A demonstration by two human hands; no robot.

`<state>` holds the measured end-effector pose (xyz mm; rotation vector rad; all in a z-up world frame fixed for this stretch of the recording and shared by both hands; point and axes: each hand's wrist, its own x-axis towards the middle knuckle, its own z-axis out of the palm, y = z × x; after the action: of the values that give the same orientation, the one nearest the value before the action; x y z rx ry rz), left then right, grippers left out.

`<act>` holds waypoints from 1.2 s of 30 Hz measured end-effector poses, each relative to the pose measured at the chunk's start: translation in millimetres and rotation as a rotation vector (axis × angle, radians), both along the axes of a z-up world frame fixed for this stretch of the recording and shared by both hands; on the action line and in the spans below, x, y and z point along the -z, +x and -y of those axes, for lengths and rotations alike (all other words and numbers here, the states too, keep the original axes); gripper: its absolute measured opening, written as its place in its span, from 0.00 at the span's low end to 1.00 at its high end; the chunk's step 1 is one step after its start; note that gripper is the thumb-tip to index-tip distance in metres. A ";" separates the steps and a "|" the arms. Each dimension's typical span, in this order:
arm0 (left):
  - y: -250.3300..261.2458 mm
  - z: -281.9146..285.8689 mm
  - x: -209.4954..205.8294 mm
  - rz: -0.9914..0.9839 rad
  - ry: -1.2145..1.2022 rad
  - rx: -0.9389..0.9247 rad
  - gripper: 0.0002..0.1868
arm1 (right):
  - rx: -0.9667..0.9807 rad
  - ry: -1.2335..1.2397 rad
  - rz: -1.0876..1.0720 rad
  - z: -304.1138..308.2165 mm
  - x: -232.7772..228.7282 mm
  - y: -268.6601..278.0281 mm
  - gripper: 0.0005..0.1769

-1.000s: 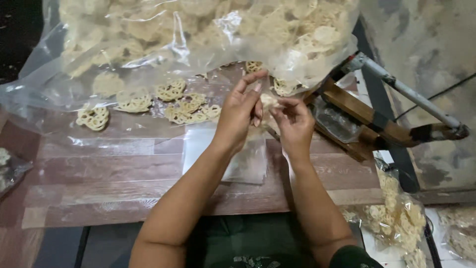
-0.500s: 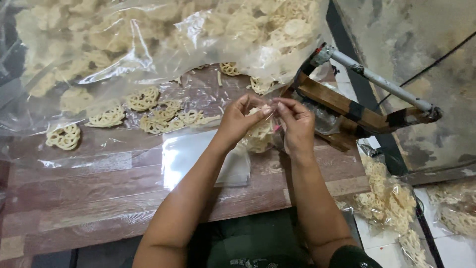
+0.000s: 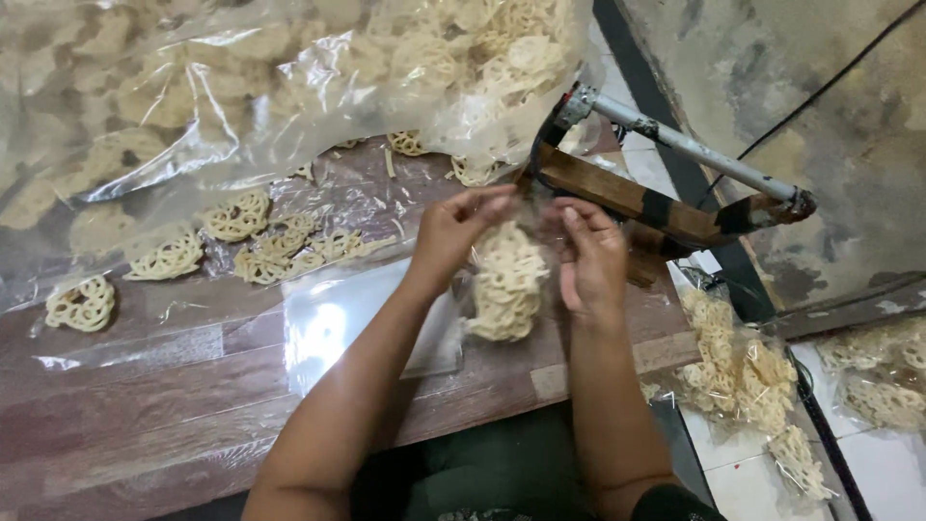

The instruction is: Packaging crackers into small plastic bags, trimming them with scissors, and sealing them.

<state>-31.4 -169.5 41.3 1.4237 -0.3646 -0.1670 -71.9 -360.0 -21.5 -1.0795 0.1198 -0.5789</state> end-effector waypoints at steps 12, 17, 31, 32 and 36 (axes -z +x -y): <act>27.4 24.4 7.2 0.095 0.070 0.163 0.12 | 0.151 -0.240 -0.038 84.1 24.5 -9.2 0.08; 42.3 41.3 16.0 -0.141 -0.068 0.369 0.15 | 0.141 -0.205 -0.039 78.2 3.9 -27.5 0.16; 33.8 113.2 13.5 0.999 0.558 -0.122 0.03 | 0.373 -0.936 -0.227 128.6 -16.5 -52.9 0.05; 37.4 125.1 14.6 0.759 0.352 -0.104 0.03 | 0.367 -0.653 -0.157 128.1 -16.5 -46.3 0.05; 38.1 152.7 12.3 0.007 -0.231 0.004 0.10 | 0.479 -0.145 0.018 122.9 -15.7 -18.8 0.04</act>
<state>6.7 -322.2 29.1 1.1957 -0.3805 -0.1189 -90.7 -482.9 -5.7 -1.1918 0.3301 -1.0399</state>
